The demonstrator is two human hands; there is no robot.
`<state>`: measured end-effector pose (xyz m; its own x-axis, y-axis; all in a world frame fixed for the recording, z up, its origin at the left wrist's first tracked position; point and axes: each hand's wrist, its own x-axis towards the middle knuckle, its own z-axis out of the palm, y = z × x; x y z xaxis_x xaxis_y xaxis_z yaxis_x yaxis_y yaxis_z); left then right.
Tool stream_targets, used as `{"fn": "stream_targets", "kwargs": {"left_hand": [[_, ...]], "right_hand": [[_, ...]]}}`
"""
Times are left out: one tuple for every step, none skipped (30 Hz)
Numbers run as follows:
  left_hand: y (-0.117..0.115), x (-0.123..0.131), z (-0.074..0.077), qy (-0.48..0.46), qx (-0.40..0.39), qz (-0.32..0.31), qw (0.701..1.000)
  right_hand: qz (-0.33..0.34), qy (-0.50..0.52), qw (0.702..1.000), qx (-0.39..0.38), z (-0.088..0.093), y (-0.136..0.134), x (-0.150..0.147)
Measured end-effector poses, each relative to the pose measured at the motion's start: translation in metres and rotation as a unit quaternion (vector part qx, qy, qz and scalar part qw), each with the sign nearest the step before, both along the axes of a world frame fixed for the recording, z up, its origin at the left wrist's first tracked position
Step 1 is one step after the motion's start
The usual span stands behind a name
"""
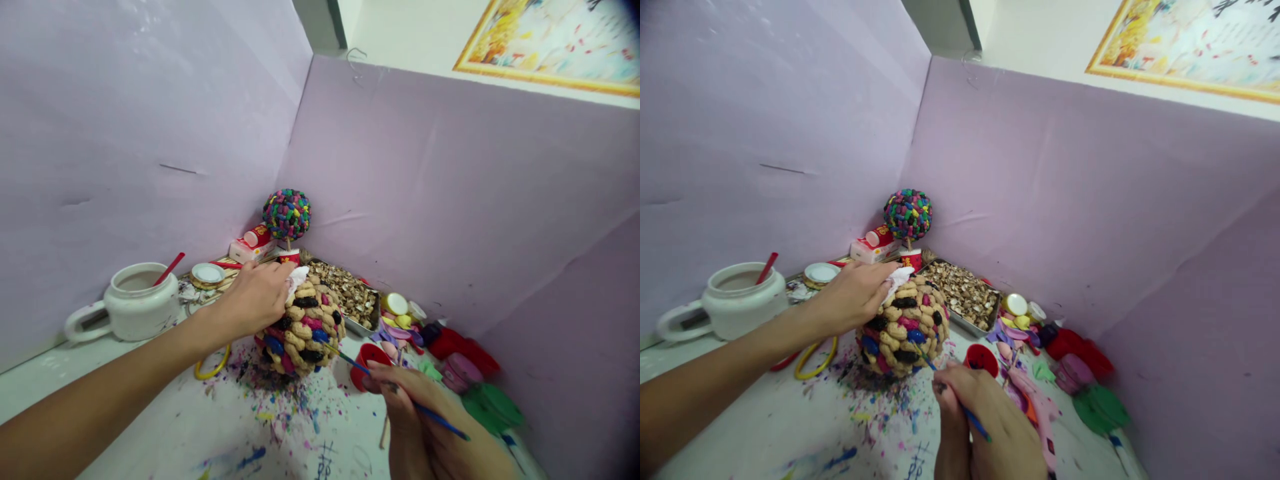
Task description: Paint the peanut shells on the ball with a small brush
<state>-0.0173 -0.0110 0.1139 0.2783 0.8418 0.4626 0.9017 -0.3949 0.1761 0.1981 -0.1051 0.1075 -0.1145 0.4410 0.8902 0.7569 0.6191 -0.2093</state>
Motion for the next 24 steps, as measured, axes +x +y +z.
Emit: {"fn": "stream_targets", "kwargs": {"left_hand": [[0.0, -0.001, 0.0, -0.006, -0.002, 0.0, 1.0], [0.001, -0.001, 0.0, -0.014, -0.005, -0.003, 1.0], [0.003, -0.003, 0.0, -0.025, -0.009, -0.008, 1.0], [0.005, -0.005, 0.0, -0.04, -0.016, -0.016, 0.999], [0.007, -0.007, -0.001, -0.055, -0.024, -0.028, 0.998], [0.01, -0.01, -0.002, -0.074, -0.032, -0.038, 0.996], [0.014, -0.014, -0.002, -0.092, -0.042, -0.048, 0.994], [0.018, -0.017, -0.003, -0.108, -0.053, -0.061, 0.991], [0.021, -0.022, -0.003, -0.128, -0.063, -0.07, 0.987], [0.025, -0.026, -0.003, -0.147, -0.083, -0.08, 0.982], [0.028, -0.03, -0.003, -0.169, -0.103, -0.086, 0.976], [0.031, -0.034, -0.003, -0.193, -0.127, -0.092, 0.969], [0.033, -0.037, -0.003, -0.226, -0.153, -0.1, 0.957], [0.035, -0.04, -0.003, -0.264, -0.185, -0.109, 0.94], [0.037, -0.041, -0.003, -0.306, -0.216, -0.114, 0.92], [0.038, -0.042, -0.003, -0.347, -0.243, -0.117, 0.898], [0.039, -0.043, -0.004, -0.384, -0.263, -0.117, 0.877], [0.04, -0.042, -0.005, -0.415, -0.277, -0.114, 0.859], [0.042, -0.042, -0.006, -0.439, -0.284, -0.109, 0.845], [0.043, -0.042, -0.007, -0.457, -0.286, -0.105, 0.836], [0.045, -0.041, -0.009, -0.468, -0.284, -0.101, 0.831], [0.046, -0.042, -0.01, -0.475, -0.28, -0.098, 0.828], [0.047, -0.042, -0.011, -0.481, -0.276, -0.098, 0.827], [0.048, -0.043, -0.012, -0.483, -0.272, -0.098, 0.827]], "right_hand": [[0.001, 0.004, 1.0, -0.001, 0.001, 0.0, 0.0], [0.003, 0.011, 1.0, -0.003, 0.001, 0.0, 0.001], [0.006, 0.024, 1.0, -0.007, 0.001, 0.001, 0.002], [0.007, 0.04, 0.999, -0.008, 0.0, 0.001, 0.004], [0.005, 0.063, 0.998, -0.004, -0.001, 0.003, 0.005], [0.001, 0.093, 0.996, 0.004, -0.002, 0.005, 0.007], [-0.002, 0.126, 0.992, 0.009, -0.004, 0.007, 0.009], [0.001, 0.16, 0.987, 0.01, -0.006, 0.01, 0.011], [0.008, 0.193, 0.981, 0.005, -0.008, 0.013, 0.013], [0.02, 0.22, 0.975, -0.006, -0.009, 0.016, 0.014], [0.032, 0.238, 0.971, -0.019, -0.01, 0.019, 0.014], [0.041, 0.243, 0.969, -0.03, -0.011, 0.021, 0.014], [0.042, 0.243, 0.969, -0.034, -0.011, 0.023, 0.014], [0.037, 0.236, 0.97, -0.035, -0.01, 0.024, 0.014], [0.027, 0.226, 0.973, -0.036, -0.009, 0.025, 0.015], [0.016, 0.215, 0.976, -0.039, -0.008, 0.026, 0.016], [0.003, 0.207, 0.977, -0.046, -0.007, 0.027, 0.019], [-0.012, 0.2, 0.978, -0.056, -0.006, 0.029, 0.022], [-0.033, 0.196, 0.978, -0.068, -0.005, 0.031, 0.027], [-0.059, 0.191, 0.977, -0.078, -0.004, 0.034, 0.032], [-0.086, 0.183, 0.975, -0.093, -0.003, 0.038, 0.039], [-0.124, 0.174, 0.971, -0.104, -0.003, 0.042, 0.045], [-0.161, 0.159, 0.966, -0.124, -0.002, 0.047, 0.051], [-0.194, 0.138, 0.96, -0.149, -0.003, 0.051, 0.056]]}}
